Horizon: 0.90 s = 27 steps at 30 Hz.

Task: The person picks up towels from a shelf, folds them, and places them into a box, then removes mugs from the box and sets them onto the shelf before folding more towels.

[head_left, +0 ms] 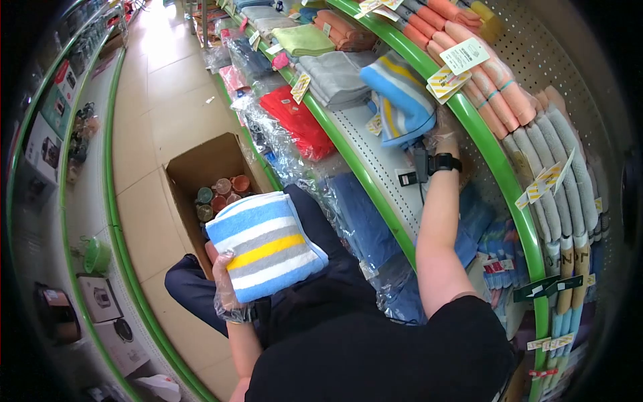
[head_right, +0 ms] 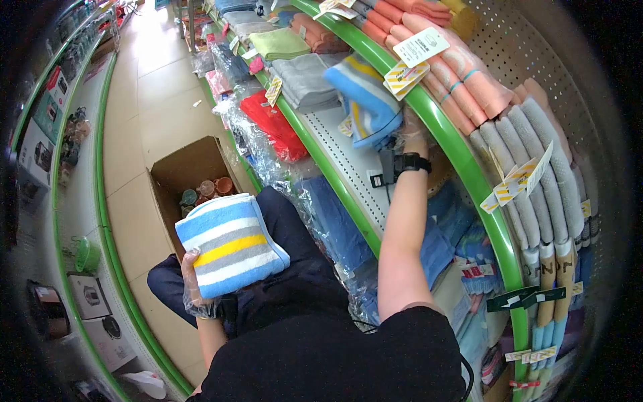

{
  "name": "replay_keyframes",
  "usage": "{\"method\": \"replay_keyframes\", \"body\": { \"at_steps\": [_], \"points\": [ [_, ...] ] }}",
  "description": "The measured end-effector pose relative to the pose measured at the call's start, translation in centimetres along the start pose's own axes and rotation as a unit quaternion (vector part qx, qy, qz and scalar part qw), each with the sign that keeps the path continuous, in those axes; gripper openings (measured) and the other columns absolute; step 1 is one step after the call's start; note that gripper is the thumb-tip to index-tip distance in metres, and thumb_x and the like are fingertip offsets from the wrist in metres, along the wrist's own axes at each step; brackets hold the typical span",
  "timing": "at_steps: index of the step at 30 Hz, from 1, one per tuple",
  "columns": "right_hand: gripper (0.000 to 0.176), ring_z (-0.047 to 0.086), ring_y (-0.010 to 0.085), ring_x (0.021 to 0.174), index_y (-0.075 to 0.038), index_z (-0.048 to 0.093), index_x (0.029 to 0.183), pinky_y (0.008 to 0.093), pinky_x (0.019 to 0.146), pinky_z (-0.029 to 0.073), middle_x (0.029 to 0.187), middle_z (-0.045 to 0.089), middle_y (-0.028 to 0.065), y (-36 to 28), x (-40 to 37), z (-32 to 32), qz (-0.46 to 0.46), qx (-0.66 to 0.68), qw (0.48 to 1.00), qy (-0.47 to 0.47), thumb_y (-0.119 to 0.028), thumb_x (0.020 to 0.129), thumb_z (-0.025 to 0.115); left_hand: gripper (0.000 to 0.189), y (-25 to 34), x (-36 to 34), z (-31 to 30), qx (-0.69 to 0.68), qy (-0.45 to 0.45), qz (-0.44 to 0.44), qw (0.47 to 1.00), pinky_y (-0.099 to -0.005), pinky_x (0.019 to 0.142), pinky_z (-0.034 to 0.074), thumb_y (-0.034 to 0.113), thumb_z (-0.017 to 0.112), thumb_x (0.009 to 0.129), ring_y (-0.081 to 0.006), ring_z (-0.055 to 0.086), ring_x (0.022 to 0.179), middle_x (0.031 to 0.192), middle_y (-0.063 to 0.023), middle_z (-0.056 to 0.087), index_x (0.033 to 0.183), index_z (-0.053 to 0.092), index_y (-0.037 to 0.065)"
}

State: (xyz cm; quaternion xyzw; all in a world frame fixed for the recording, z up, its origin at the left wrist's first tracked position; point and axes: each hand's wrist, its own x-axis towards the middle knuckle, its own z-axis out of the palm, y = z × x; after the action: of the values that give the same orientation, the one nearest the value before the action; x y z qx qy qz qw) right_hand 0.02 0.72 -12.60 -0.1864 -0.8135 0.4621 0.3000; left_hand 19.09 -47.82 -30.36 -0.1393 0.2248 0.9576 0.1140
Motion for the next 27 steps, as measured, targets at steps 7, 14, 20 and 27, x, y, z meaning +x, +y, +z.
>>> {"method": "replay_keyframes", "body": {
  "at_steps": [7,14,20,27],
  "points": [
    [0.055,0.058,0.0304,0.106,0.001,0.052,0.123,0.0376,0.088,0.047,0.119,0.059,0.0187,11.7,8.3,-2.7,-0.244,-0.401,0.879,0.089,-0.028,0.08,0.069,0.063,0.4,-0.5,1.4,-0.006,-0.005,-0.035,0.999,-0.0407,0.092,0.048,0.022,0.061,0.071,-0.0317,0.057,0.105,0.118,-0.018,0.056,0.128,0.043,0.0],
    [0.055,0.052,0.0354,0.113,-0.003,0.051,0.125,0.039,0.092,0.043,0.124,0.055,0.0191,12.0,7.4,-3.2,-0.383,-0.487,0.781,0.078,-0.021,0.077,0.071,0.065,0.3,-0.2,3.2,0.0,-0.003,-0.033,0.999,-0.0404,0.094,0.047,0.022,0.061,0.072,-0.032,0.056,0.107,0.121,-0.0192,0.054,0.13,0.041,0.0],
    [0.051,0.054,0.0224,0.115,0.002,0.049,0.127,0.035,0.097,0.044,0.126,0.055,0.0144,-0.9,-0.8,4.3,0.097,0.285,0.916,-0.264,-0.035,0.093,0.055,0.059,1.1,1.2,0.6,0.06,0.062,0.01,0.996,-0.0414,0.094,0.046,0.019,0.06,0.072,-0.0313,0.056,0.103,0.116,-0.0179,0.056,0.126,0.044,-0.002],
    [0.035,0.064,0.0217,0.095,0.002,0.054,0.117,0.0326,0.085,0.054,0.111,0.063,0.0159,-4.7,-10.6,16.6,0.254,0.384,0.723,-0.515,-0.021,0.091,0.059,0.031,7.1,2.3,-7.2,0.256,0.157,0.152,0.942,-0.0308,0.07,0.053,0.02,0.059,0.08,-0.0203,0.062,0.078,0.09,-0.0088,0.061,0.102,0.055,-0.001]
  ]
}}
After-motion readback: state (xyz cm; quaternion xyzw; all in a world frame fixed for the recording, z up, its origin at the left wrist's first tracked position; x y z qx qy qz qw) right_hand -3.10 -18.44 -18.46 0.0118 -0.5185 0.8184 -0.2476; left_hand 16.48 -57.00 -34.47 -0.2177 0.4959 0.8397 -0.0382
